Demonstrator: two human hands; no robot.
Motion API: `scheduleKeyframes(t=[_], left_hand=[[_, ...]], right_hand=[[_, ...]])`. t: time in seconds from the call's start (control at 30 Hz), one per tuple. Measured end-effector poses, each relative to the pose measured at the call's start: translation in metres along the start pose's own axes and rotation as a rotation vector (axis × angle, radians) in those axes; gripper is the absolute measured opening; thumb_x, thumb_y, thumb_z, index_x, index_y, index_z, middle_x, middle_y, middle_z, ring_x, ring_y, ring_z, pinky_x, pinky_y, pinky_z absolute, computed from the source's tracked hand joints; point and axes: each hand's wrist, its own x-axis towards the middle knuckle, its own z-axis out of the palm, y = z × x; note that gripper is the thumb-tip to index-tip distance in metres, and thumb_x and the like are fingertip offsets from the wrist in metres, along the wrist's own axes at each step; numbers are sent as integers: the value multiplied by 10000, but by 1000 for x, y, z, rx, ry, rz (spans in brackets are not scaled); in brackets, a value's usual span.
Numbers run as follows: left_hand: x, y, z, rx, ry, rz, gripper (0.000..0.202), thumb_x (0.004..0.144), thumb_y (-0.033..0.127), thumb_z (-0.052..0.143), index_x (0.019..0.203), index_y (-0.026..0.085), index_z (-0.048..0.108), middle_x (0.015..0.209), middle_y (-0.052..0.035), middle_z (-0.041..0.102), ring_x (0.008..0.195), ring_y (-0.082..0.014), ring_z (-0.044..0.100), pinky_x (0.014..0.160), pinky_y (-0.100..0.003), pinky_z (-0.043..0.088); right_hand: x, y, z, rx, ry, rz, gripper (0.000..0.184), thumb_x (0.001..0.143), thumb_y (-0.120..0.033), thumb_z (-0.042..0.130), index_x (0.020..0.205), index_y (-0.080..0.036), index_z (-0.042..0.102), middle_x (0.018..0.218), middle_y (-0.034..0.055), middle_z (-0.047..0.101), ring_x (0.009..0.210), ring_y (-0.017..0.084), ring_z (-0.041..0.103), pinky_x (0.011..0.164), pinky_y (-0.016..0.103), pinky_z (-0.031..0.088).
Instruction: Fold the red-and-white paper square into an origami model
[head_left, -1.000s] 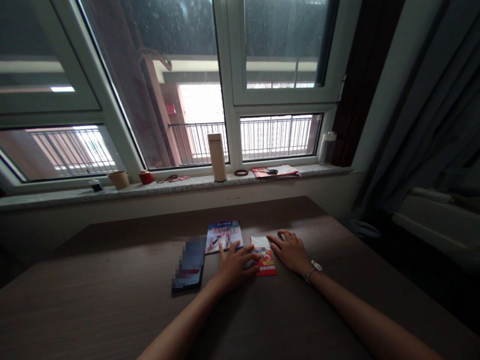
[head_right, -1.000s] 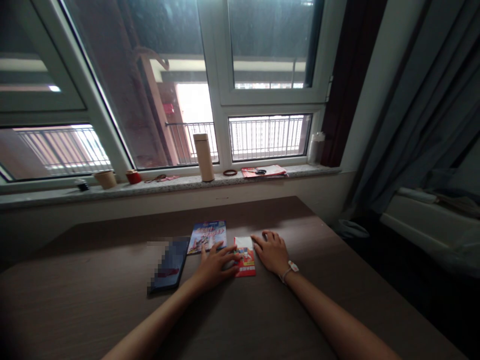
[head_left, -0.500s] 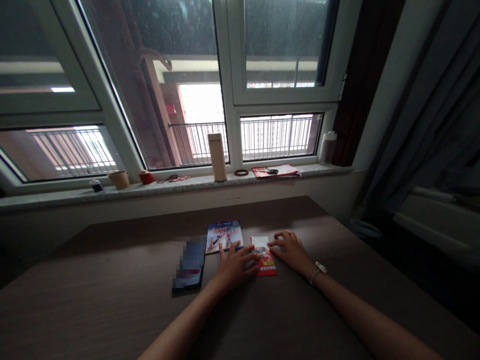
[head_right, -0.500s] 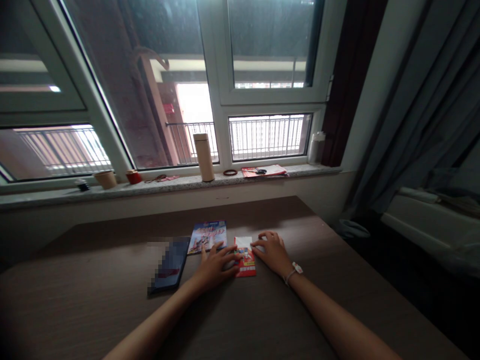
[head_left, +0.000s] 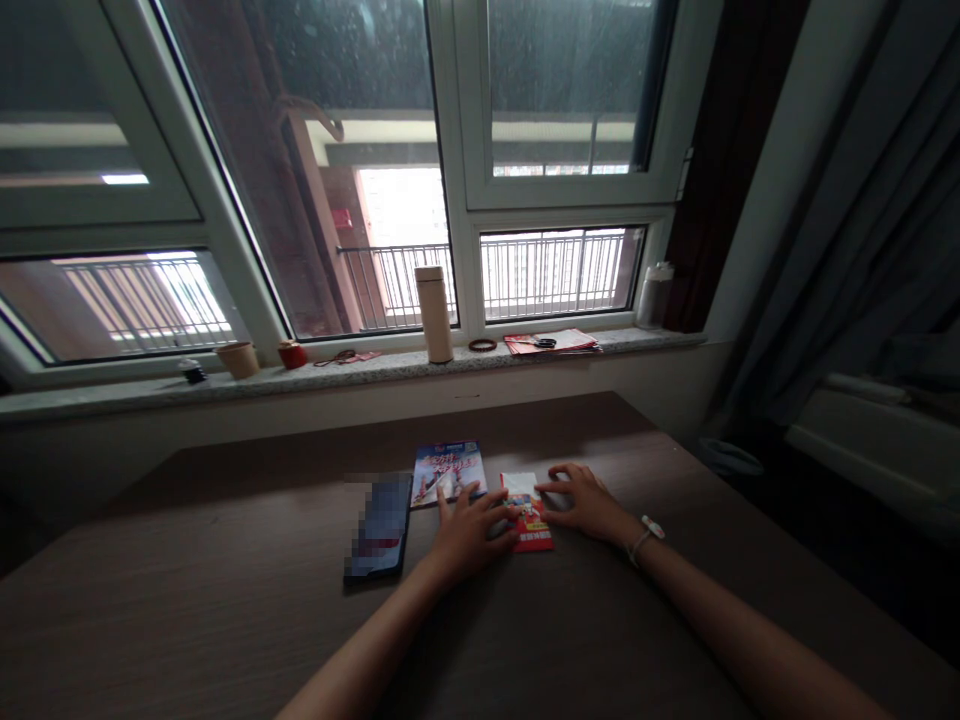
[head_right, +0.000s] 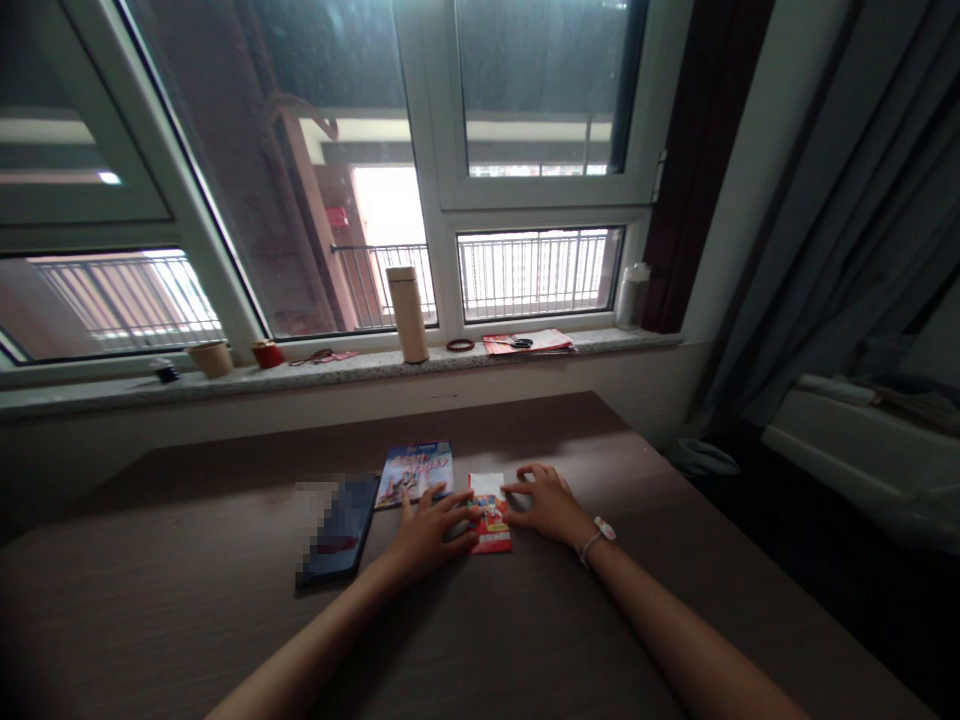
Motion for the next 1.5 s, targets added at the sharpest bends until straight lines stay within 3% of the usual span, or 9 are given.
scheduleKeyframes(t=[0.3,0.5,0.67,0.87,1.07,1.17,1.3,1.5], left_hand=[[-1,3,-3,-4,-5,-14,347,887,565,547,1215,470,611,1495,81,459,1426,-417,216,1038,-767,-153],[-1,1,-2,-12,-11,-12,346,891,563,540,1219,475,601,1503,85,447,1434,-398,205,1036,-761,-163],[-1,2,-2,-4,-11,-14,349,899,561,529,1228,468,598,1508,83,440,1436,-390,204,1043,-750,-171],[-2,1,-2,5,0,2,358,906,565,514,1241,465,594,1502,72,450,1434,-381,215,1062,-739,-153],[-2,1,-1,-1,1,7,364,907,563,517,1254,474,583,1504,79,446,1431,-379,217,1073,-732,-146],[-2,0,0,11,0,5,367,904,575,512,1254,485,578,1503,76,447,1425,-392,222,1052,-761,-133],[-1,0,0,17,-4,2,361,906,568,515,1249,480,582,1501,76,447,1420,-392,227,1037,-773,-138],[-1,1,-1,12,-5,2,370,902,579,509,1249,475,586,1497,69,455,1411,-400,234,1061,-758,-108]], right_hand=[[-5,4,-10,-20,-160,-53,763,672,-647,724,1355,-359,543,1459,74,405,1357,318,342,1159,463,238],[-8,3,-11,-35,-242,-49,951,614,-718,721,1437,-338,435,1547,107,287,1441,345,212,1192,526,98],[-10,3,-11,-28,-268,-34,1006,593,-726,728,1457,-329,402,1583,113,240,1470,358,143,1193,546,45],[-14,3,-10,1,-194,-64,924,623,-699,732,1420,-316,465,1556,110,312,1453,347,208,1190,541,103],[-15,4,-4,67,-17,-67,456,844,-543,605,1228,-299,644,1387,77,505,1319,269,419,1166,457,238],[-14,7,0,84,31,-98,322,892,-489,557,1125,-317,699,1300,52,556,1255,247,461,1114,413,323],[-13,9,2,86,31,-138,263,909,-484,542,1019,-353,742,1287,21,559,1251,245,446,1124,427,304],[-10,5,2,99,59,-31,276,910,-470,544,1018,-322,750,1330,31,543,1288,263,412,1127,420,310]])
